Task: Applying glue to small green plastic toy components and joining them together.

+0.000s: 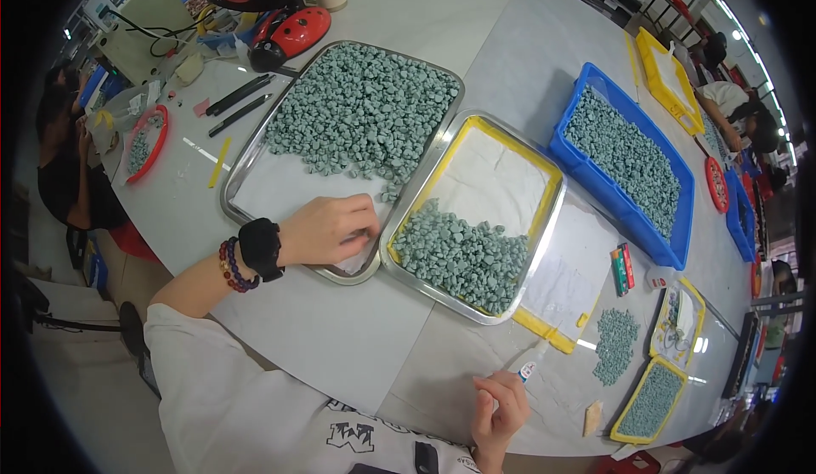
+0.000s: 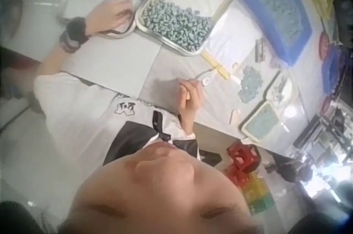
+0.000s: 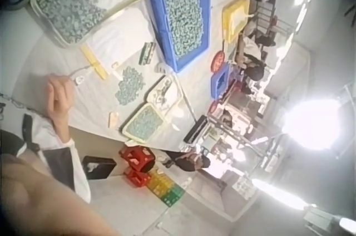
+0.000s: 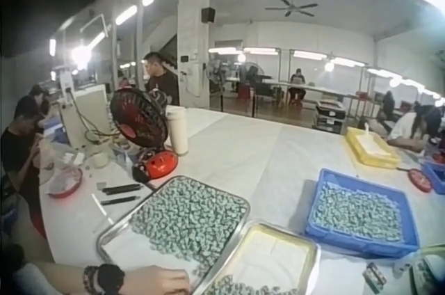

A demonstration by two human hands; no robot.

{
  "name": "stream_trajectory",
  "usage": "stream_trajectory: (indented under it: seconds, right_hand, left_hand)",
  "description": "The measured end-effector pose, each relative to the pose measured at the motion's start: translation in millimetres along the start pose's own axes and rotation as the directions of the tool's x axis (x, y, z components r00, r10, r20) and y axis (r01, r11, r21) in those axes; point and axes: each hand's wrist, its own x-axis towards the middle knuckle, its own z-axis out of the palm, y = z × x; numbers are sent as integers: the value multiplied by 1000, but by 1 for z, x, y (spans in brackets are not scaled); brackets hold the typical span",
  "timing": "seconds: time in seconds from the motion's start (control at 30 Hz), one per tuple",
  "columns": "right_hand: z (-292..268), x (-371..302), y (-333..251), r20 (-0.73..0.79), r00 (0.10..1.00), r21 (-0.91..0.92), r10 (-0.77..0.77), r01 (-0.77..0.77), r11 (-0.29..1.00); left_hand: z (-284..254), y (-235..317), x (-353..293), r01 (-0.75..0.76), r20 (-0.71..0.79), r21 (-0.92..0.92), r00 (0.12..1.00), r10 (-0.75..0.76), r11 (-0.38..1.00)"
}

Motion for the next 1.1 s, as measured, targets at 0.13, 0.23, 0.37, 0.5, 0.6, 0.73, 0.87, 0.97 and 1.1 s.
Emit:
stream_trajectory:
  seconds: [0.13,0.23,0.37,0.5,0.6,0.73,0.87,0.97,1.1]
  right_hand:
    - [1,-1,0,-25,1000,-23,-7,6,1000]
    - [1,-2,1,-36,999,-36,-9,8,999]
    - [0,-2,1,-27,999,-38,36,-37,999]
    - [1,1,2,-12,1000,-45,-22,21,999]
    - [-1,1,7,-20,1000,-36,-15,14,999]
    - [2,0,3,-24,1000,-43,-18,17,999]
    - [4,-2,2,-30,999,-47,-12,10,999]
    - [4,-1,3,-6,1000,-41,-19,19,999]
    - [3,1,4,-3,1000,-37,-18,18,999]
  left_hand:
    - [-7,-17,22,21,-99,-84,995,-30,996]
    - [-9,-14,36,-54,-348,202,929,123,978]
    - [-13,-12,52,-88,-241,491,943,232,867]
    - [-10,-34,62,-102,-143,552,966,214,828]
    - [-20,-41,78,-96,-179,590,953,246,801]
    - [-27,-58,88,-76,-249,527,938,240,846]
    - [-31,-79,102,-20,-364,455,908,206,890]
    - [-44,-86,98,51,-453,390,880,144,919]
    - [-56,-75,72,106,-500,311,863,68,944]
